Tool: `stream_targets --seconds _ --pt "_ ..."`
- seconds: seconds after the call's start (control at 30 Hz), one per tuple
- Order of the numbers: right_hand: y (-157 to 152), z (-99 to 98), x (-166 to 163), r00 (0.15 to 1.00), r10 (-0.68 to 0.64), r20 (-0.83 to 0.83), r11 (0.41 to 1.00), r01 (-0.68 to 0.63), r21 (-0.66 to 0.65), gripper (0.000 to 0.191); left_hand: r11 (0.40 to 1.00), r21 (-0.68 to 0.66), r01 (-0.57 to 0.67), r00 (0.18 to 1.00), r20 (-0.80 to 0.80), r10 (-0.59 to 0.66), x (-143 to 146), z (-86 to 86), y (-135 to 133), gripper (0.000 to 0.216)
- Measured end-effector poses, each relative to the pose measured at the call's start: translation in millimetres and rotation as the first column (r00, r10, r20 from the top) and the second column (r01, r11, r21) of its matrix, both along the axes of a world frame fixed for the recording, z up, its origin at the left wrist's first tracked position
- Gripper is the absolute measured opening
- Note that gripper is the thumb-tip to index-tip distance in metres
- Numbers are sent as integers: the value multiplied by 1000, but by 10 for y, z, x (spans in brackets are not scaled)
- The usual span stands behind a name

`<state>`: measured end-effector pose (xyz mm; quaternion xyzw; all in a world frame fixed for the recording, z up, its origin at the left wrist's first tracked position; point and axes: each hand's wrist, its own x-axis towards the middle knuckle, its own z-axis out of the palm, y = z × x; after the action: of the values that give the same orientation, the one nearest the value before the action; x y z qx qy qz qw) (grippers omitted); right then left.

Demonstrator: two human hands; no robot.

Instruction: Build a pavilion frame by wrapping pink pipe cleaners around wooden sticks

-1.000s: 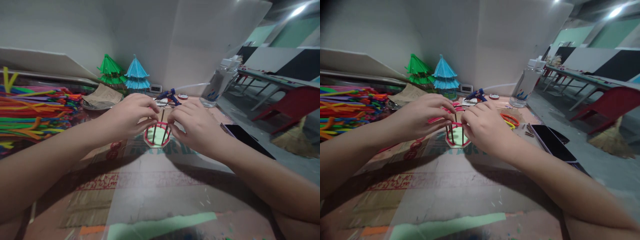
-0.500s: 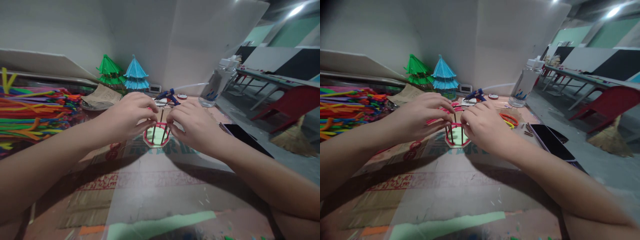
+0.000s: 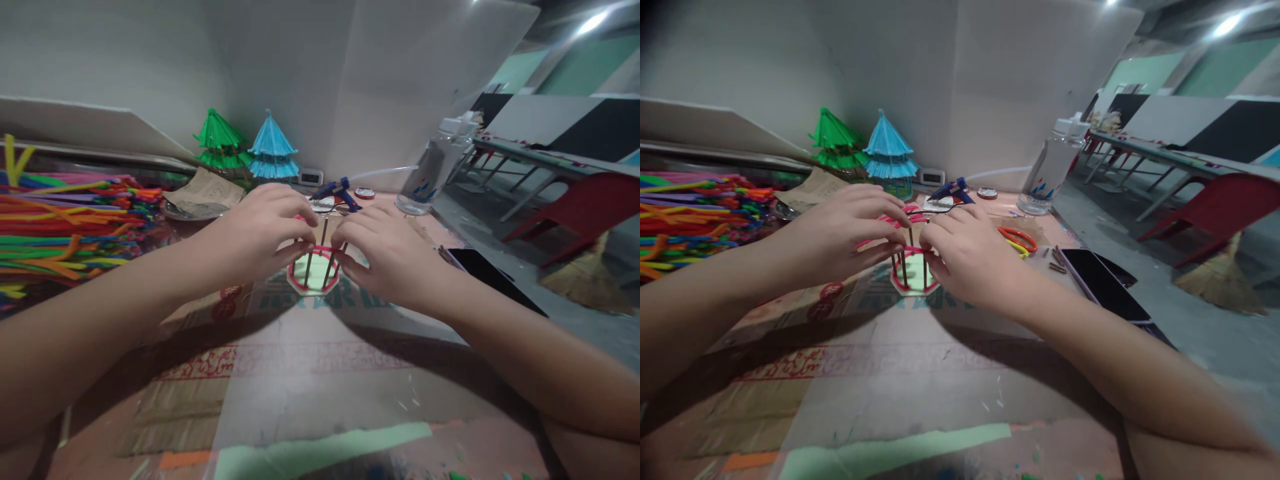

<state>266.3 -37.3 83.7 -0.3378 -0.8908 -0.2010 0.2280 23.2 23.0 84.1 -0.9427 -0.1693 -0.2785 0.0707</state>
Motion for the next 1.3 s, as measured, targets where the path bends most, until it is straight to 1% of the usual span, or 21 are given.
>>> stream_targets --seconds 0.23,0.33,0.5,0.67,0.73,0.83,0.93,1.0,1.07,1.17,1.23,1.3 --pt "20 -48 10 999 -51 -19 999 51 -13 12 1000 9 14 1000 -13 -14 -8 4 3 22" --pt "14 -46 3 997 -53 -52 998 54 16 12 999 40 16 999 30 -17 4 11 -46 21" --pt "-35 19 -21 993 -9 -120 998 17 67 14 998 55 -26 988 156 17 71 -13 -243 32" --pt "-77 95 -7 978 41 -204 988 -10 151 12 997 78 -23 978 206 7 126 -80 -375 37" --pt "-82 120 5 974 51 -220 985 -13 172 12 998 68 -19 977 211 4 139 -94 -409 39" --pt "-89 152 17 966 63 -251 982 -15 191 14 1000 -28 8 970 242 -1 154 -104 -490 44" --pt "-124 185 11 939 111 -324 969 -31 245 15 986 -149 71 964 266 -29 157 -121 -605 61" --pt "-167 212 0 913 157 -376 958 -47 284 15 979 -186 86 966 256 -36 151 -134 -674 69" --pt "-213 241 -8 898 177 -402 948 -47 314 16 978 -187 88 967 253 -39 144 -140 -714 72" --pt "-245 269 2 920 147 -363 935 -10 354 20 970 -207 129 957 283 -67 139 -114 -713 68" --pt "-232 267 19 943 132 -305 924 -6 383 20 942 -294 162 945 322 -62 143 -65 -685 58" --pt "-199 244 28 956 156 -250 909 -40 415 18 896 -417 151 930 368 14 151 -2 -645 41"
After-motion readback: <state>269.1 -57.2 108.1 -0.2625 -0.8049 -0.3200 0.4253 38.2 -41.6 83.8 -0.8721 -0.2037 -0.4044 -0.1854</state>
